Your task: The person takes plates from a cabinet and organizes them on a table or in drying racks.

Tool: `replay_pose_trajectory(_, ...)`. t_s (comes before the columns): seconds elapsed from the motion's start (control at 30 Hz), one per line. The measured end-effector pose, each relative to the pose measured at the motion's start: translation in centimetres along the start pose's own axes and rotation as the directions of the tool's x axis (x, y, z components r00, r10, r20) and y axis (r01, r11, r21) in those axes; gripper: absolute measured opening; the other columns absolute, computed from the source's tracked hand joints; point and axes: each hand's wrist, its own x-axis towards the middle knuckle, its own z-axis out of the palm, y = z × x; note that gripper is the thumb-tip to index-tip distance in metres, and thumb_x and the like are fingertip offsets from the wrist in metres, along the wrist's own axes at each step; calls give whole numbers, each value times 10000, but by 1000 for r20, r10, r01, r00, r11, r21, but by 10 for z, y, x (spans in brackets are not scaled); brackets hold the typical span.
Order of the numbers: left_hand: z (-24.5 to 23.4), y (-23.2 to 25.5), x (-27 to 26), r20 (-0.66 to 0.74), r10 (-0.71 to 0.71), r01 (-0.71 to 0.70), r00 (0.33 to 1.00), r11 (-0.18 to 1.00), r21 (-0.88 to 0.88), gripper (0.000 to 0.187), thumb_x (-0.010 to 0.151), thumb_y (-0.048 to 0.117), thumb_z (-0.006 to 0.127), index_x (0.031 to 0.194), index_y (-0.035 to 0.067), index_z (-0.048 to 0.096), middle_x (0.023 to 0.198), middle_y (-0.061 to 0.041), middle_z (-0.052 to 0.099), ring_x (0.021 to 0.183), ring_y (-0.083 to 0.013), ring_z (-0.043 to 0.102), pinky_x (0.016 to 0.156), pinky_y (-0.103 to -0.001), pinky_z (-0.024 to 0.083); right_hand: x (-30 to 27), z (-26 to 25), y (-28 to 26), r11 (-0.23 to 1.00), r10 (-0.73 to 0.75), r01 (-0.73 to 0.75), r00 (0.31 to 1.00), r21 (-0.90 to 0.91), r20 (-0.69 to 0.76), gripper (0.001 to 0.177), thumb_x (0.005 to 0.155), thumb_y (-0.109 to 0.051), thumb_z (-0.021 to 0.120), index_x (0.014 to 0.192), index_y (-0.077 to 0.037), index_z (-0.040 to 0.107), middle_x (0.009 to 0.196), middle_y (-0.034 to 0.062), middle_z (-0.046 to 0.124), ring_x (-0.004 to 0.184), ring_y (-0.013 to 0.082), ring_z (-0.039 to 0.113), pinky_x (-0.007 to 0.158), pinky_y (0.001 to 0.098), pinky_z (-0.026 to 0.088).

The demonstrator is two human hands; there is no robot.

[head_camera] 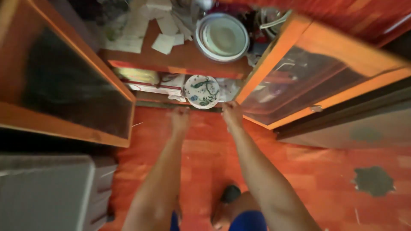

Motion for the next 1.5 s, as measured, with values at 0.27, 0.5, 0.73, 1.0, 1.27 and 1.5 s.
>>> replay_pose_trajectory(0.27,58,-117,71,-28,65,-62,997,992,112,310,879,305,698,995,19,718,963,-204,739,897,-325,717,793,-443,554,121,17,133,942,-203,199,979,-270,13,190,910,-207,710,917,-18,699,781,72,699,672,168,643,595,326,509)
replay_pose_trajectory(0.5,106,-215,125,29,112,-116,993,944,308,348,896,363,698,946,20,727,949,-238,725,936,-383,715,814,-466,564,189,25,208,882,-345,337,938,-329,35,156,881,-199,723,930,-52,718,837,59,739,752,162,682,655,316,537)
replay_pose_trajectory(0.73,136,-233,146,61,-16,5,998,985,175,292,899,307,706,903,15,700,825,-203,689,760,-341,682,666,-443,542,193,37,213,917,-94,81,995,-390,-14,201,913,-250,720,985,-63,715,776,77,698,637,153,624,559,335,501)
replay_pose_trajectory(1.0,160,-247,174,171,-247,274,954,949,-155,247,928,140,733,847,-39,582,608,-143,638,417,-244,622,371,-389,505,232,39,244,956,50,-31,997,-293,59,492,900,-281,732,1317,-65,587,802,79,702,615,168,618,506,324,491)
replay_pose_trajectory(1.27,152,-192,157,192,-383,398,904,916,-46,374,869,151,762,1111,27,505,753,-141,686,495,-243,647,417,-377,545,225,43,237,947,190,-151,975,-283,114,728,892,-342,720,1499,-93,406,945,67,713,691,167,642,534,316,475)
replay_pose_trajectory(1.5,153,-192,168,226,-428,449,875,892,-52,257,892,95,686,1099,-1,568,740,-158,692,545,-239,678,452,-389,594,239,55,252,943,244,-206,961,-260,126,757,913,-346,682,1550,-154,320,931,65,702,698,162,630,525,294,454)
